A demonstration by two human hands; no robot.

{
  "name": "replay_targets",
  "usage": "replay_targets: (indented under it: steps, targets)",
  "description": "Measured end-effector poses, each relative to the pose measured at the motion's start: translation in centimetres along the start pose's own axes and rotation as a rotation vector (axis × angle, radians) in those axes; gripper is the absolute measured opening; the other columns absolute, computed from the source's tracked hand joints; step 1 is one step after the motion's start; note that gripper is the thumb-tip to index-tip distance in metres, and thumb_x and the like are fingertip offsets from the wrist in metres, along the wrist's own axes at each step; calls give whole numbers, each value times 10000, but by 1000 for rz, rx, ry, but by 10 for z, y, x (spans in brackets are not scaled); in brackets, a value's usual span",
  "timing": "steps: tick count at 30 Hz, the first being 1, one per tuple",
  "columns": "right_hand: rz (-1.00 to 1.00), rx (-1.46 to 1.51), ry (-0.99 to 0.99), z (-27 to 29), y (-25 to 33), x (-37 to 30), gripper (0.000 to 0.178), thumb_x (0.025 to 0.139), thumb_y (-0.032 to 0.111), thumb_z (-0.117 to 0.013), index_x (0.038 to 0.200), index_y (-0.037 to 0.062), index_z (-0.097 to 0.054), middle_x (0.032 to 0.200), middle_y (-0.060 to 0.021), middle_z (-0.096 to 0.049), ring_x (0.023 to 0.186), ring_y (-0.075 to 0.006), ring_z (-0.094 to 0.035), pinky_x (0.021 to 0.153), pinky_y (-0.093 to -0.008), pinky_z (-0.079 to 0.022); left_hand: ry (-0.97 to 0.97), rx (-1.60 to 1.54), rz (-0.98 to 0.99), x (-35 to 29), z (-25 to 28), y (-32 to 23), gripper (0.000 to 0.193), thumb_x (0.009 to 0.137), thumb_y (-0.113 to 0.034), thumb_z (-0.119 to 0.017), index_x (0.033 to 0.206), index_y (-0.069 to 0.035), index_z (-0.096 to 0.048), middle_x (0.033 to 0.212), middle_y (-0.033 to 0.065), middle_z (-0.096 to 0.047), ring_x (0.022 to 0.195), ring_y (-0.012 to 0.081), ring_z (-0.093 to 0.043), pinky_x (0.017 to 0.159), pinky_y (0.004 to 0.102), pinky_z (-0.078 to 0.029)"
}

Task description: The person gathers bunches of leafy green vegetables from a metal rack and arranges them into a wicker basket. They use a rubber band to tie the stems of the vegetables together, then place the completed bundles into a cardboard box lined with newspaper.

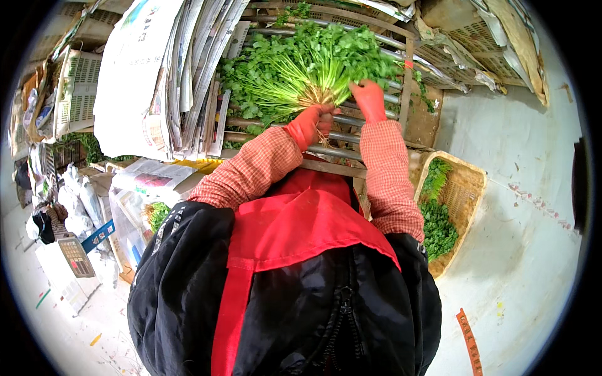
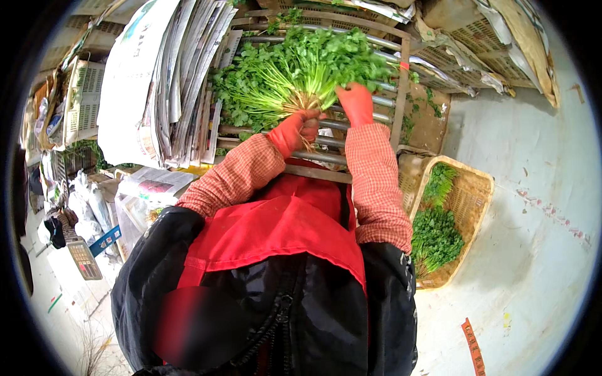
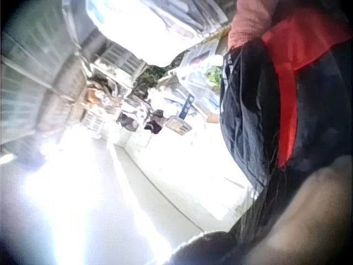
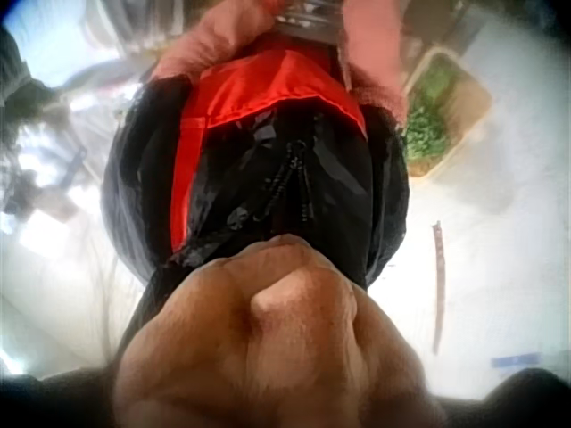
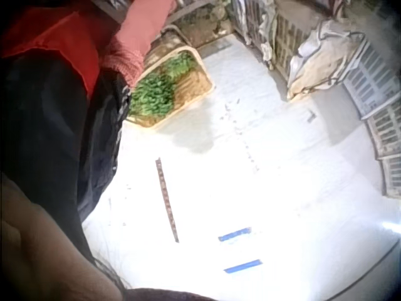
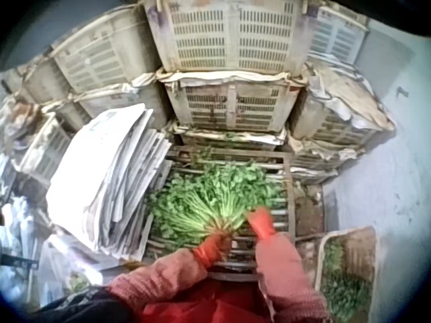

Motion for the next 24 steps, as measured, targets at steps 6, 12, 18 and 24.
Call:
replay_targets:
  steps: [6, 12, 18, 24]
  targets:
    - [359, 631, -71, 69, 77, 30, 332, 881, 323, -602, 1083, 64, -649, 941, -108, -685, 795, -204, -647, 700, -311, -494, 559, -643, -39, -37, -45, -53, 220, 956, -249, -481, 900, -60, -577, 534, -71, -336, 409, 64, -264, 422, 229, -228]
    - [-31, 1000, -198, 39, 32, -6, 181, 889, 84, -535, 1004, 14, -657, 816, -67, -676, 585, -91, -566, 526, -212, -430, 827, -631, -188, -53, -68, -83, 222, 981, -227, -427, 908, -54, -545, 551, -66, -324, 413, 57, -280, 423, 223, -248]
    - [-65, 1015, -47, 8, 63, -13, 194, 861, 91, -573, 1024, 29, -659, 810, -65, -674, 577, -84, -542, 523, -219, -428, 708, -671, -187, -52, -61, -77, 234, 977, -239, -435, 925, -52, -564, 556, -62, -329, 411, 61, -278, 417, 227, -236]
    - [-87, 705, -9, 9, 68, 20, 288, 830, 204, -632, 1037, 4, -654, 832, -94, -682, 655, -146, -611, 607, -266, -479, 656, -615, -85, -37, -49, -57, 283, 961, -334, -479, 916, -75, -585, 556, -68, -358, 416, 62, -272, 412, 229, -218]
Point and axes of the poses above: each hand's wrist, its own x-axis towards the middle knuckle, its own z-axis out of the back of the hand, y = z × x, the point moved 5 cm from there along x, towards the middle knuckle
